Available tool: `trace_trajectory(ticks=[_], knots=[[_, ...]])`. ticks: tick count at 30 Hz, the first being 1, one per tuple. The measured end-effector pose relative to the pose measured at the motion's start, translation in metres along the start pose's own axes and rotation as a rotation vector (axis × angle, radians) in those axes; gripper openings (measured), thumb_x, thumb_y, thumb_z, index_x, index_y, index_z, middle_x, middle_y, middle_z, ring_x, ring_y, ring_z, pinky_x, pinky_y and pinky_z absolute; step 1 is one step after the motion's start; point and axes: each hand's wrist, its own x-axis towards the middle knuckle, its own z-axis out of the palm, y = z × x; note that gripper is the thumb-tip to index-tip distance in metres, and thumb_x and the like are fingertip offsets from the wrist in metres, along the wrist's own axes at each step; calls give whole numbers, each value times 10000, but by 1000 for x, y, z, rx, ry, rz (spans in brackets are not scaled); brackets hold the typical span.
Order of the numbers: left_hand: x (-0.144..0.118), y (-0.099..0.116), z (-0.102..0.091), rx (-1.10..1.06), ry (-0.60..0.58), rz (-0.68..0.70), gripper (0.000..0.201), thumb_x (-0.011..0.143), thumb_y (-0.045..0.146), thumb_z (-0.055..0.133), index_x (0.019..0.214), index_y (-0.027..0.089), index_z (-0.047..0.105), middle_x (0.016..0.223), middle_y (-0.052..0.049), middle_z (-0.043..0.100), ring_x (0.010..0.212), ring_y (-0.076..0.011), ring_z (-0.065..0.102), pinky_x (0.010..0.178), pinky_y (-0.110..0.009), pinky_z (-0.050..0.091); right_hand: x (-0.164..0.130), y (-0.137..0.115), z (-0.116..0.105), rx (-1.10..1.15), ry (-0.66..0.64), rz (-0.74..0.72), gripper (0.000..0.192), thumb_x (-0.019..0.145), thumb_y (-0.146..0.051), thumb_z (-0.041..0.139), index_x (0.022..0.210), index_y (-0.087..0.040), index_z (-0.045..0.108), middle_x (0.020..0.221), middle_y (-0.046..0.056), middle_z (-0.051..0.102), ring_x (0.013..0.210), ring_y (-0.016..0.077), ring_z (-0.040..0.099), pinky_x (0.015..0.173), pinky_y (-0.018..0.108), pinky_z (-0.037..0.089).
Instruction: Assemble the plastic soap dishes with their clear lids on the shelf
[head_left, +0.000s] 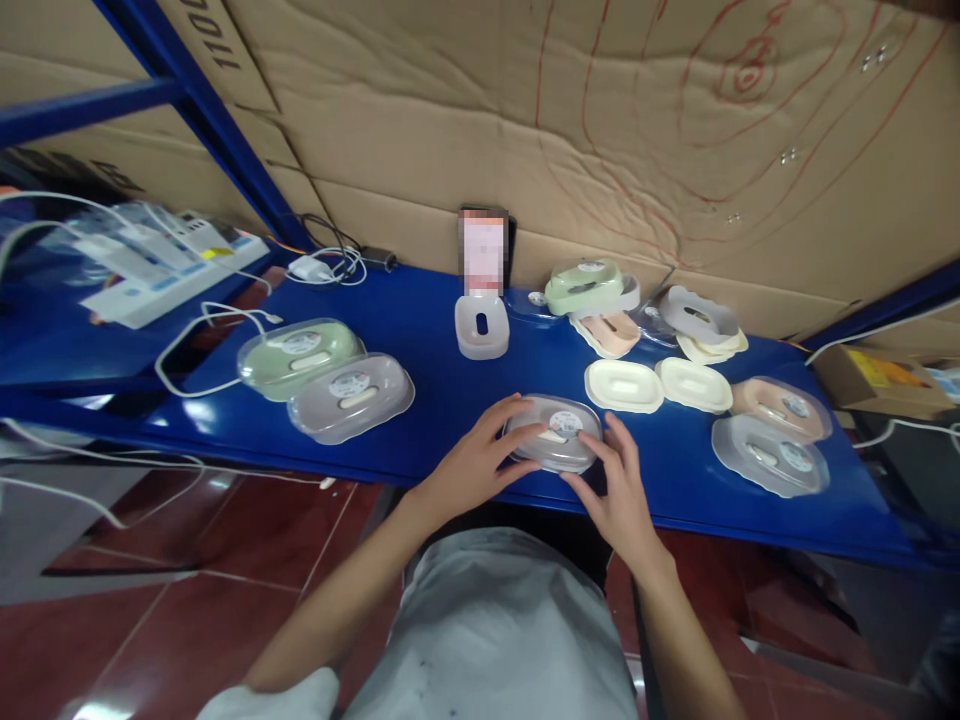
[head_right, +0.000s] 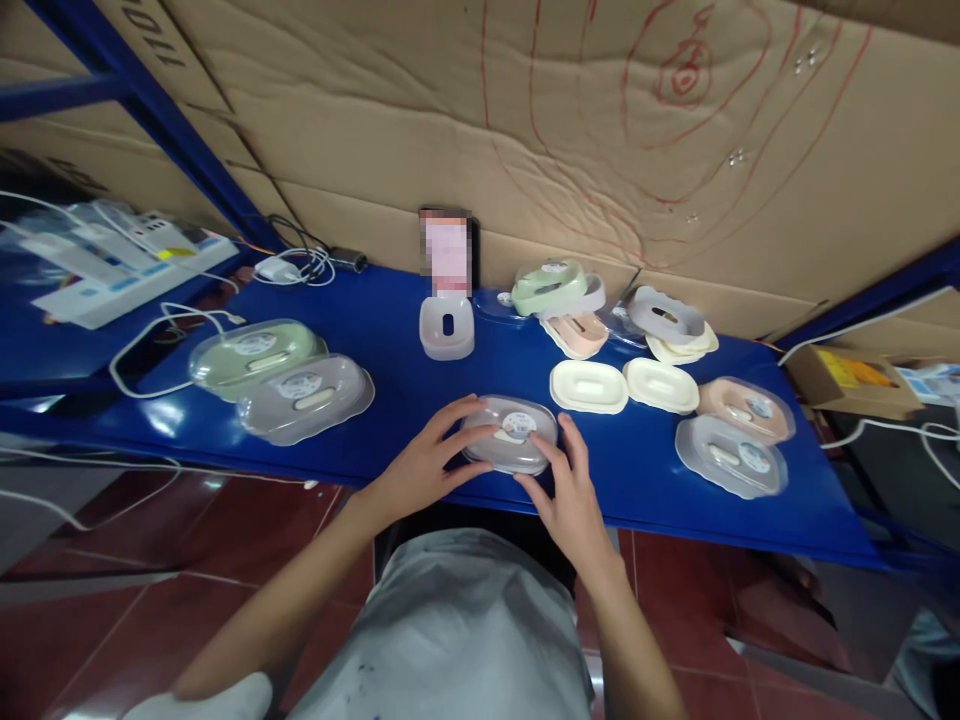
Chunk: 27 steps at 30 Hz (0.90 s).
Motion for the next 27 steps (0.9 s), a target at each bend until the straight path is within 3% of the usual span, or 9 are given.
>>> trace_trajectory(ticks=[6,11,13,15,17,20,23,27], knots=[[-1,-1,0,-25,18,33,410,1037,309,696,1434,272,597,1528,-135,551,1573,-313,442,1262,-555,474,-2,0,3,2,69,-78,633,1012,-245,724,1593,-356,497,1604,106,557,1524,331,519,1229,582,512],[1,5,-2,67,-6,6,413,1066,342,652,1463,274,562,1581,-141,521,1572,-322,450,1235,-544,508,2,-2,2,-17,-11,-23,508,1033,-303,697,1520,-306,554,1595,133,553,1537,328,500,1207,571,530],[-7,9,-15,227,5,-4,417,1071,340,640,1477,302,550,1624,-132,490,1561,-341,462,1248,-581,484,4,1,-3,-52,-46,-16,472,1044,-321,677,1504,-305,568,1604,133,548,1536,334,501,1195,581,535],[-23,10,-36,450,121,-66,385,1058,313,659,1435,329,580,1586,-121,533,1483,-361,544,1236,-636,464,4,7,-12,-94,-70,-16,453,1050,-341,665,1495,-319,581,1604,122,557,1506,343,533,1178,598,540],[-46,9,-61,679,332,-240,305,1022,289,704,1322,297,648,1425,-135,634,1319,-385,648,1117,-653,528,4,14,-22,-137,-52,2,456,1051,-361,660,1499,-328,582,1588,118,573,1459,351,574,1156,611,545],[-76,-2,-90,864,351,-467,203,1024,338,690,1186,222,724,1332,-180,670,1229,-438,664,1010,-675,543,4,13,-27,-207,10,24,474,1049,-373,660,1513,-322,577,1521,140,600,1387,364,607,1119,622,554],[-80,-21,-98,755,309,-459,234,1050,344,637,1199,198,743,1373,-194,650,1295,-429,632,1055,-632,541,7,-9,-20,-249,-33,-33,446,1050,-349,653,1493,-321,605,1420,150,632,1298,366,637,1049,605,585],[-49,-46,-94,482,257,-361,390,1100,344,539,1458,215,623,1615,-173,500,1508,-377,503,1204,-574,485,17,-53,2,-235,-120,-160,398,1054,-304,638,1452,-288,645,1350,147,671,1221,343,666,977,546,619]])
